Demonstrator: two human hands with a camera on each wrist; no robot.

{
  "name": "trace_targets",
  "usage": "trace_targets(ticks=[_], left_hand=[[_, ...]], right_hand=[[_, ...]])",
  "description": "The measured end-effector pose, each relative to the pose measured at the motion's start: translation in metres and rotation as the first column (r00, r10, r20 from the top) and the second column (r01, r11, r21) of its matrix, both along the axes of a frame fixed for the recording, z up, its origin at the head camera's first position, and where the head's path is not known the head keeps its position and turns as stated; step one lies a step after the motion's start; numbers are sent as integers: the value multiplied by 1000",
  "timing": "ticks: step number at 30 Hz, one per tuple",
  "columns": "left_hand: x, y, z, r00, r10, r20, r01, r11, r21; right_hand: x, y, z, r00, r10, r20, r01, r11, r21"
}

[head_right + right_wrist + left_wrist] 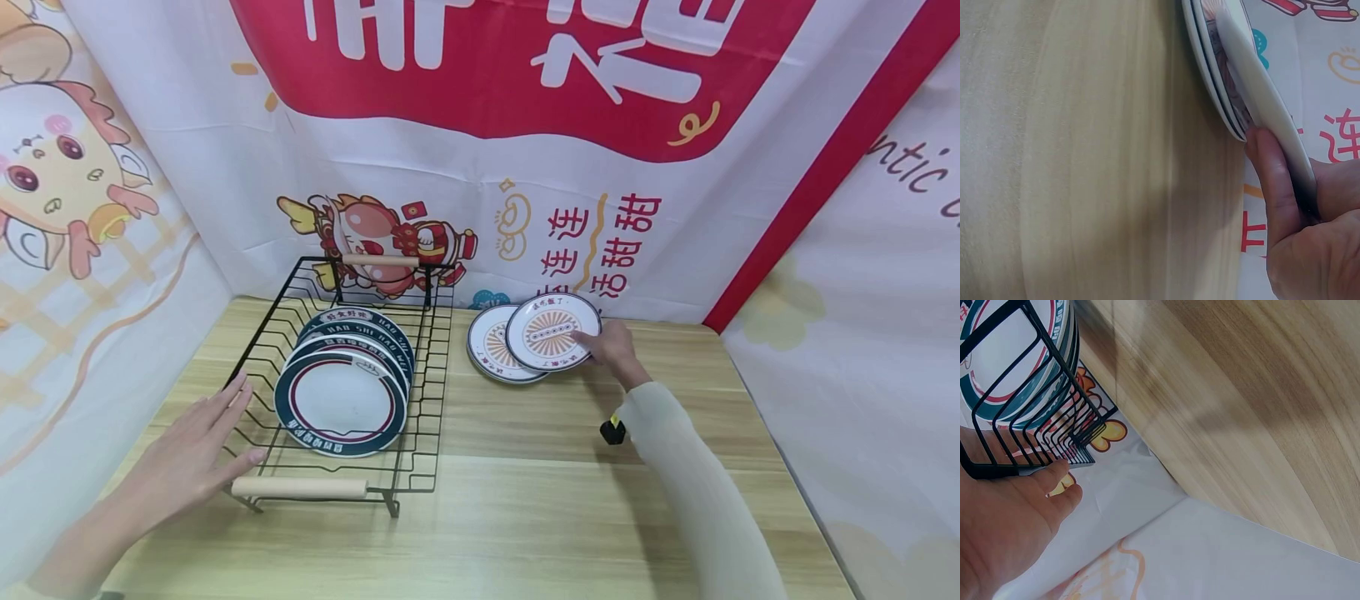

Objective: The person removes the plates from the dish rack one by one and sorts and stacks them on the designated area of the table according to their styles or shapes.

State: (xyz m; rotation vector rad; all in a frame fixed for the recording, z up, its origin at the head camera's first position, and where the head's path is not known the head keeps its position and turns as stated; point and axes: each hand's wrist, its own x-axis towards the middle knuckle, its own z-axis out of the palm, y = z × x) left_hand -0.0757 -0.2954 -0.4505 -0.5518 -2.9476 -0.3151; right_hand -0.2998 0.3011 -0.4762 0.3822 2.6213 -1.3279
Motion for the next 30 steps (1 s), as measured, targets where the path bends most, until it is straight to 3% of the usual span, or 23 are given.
trace_targets(ticks=[7, 16, 30], left_hand=[[-1, -1, -2, 1000, -3, -8, 3, 1000, 1], [-1, -2, -4, 1000, -5, -15, 5, 1000, 9], [0, -2, -2, 1000, -7, -16, 7, 1000, 12]], right_hand=[[-2, -3, -6, 995, -5, 95, -1, 998, 58], [-3, -9, -17, 996, 46, 80, -59, 983, 174], [1, -31, -27, 994, 103, 47, -107, 988, 109]])
